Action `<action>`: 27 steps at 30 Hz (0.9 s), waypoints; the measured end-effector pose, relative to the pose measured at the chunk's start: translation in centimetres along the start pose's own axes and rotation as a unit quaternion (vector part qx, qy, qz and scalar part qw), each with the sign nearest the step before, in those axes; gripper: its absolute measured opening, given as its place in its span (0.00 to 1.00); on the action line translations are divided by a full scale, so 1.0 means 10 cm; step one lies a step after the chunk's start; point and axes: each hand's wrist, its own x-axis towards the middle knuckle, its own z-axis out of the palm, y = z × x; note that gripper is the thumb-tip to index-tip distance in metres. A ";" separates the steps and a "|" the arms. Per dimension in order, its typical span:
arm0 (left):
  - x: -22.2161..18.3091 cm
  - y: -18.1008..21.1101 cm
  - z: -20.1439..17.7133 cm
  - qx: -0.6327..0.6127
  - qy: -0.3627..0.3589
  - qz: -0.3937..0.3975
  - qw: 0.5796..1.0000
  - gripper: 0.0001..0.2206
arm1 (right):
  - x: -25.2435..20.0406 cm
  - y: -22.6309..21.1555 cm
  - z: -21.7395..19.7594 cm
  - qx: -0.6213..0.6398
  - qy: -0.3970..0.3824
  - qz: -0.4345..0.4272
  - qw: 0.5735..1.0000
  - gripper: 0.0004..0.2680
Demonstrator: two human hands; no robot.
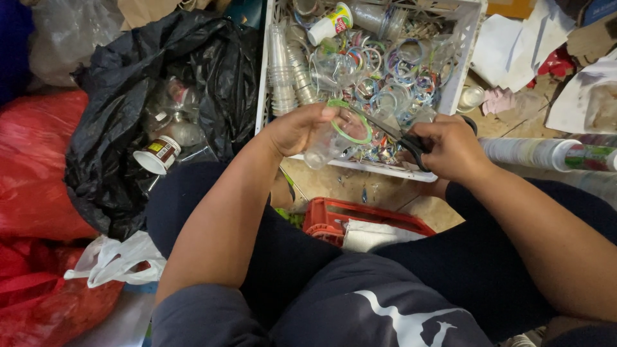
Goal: Cutting the top rims off plastic cups using scissors
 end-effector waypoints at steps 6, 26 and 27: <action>-0.06 0.09 0.13 0.000 -0.012 -0.006 1.000 0.35 | -0.03 -0.05 -0.01 0.053 0.002 0.018 0.998 0.13; 0.17 -0.23 0.07 0.051 -0.056 -0.025 0.997 0.31 | -0.03 -0.14 0.04 0.086 0.029 -0.011 0.996 0.08; 0.18 -0.26 0.04 0.058 -0.058 -0.025 0.996 0.31 | -0.03 -0.16 0.03 0.093 0.034 -0.018 0.995 0.08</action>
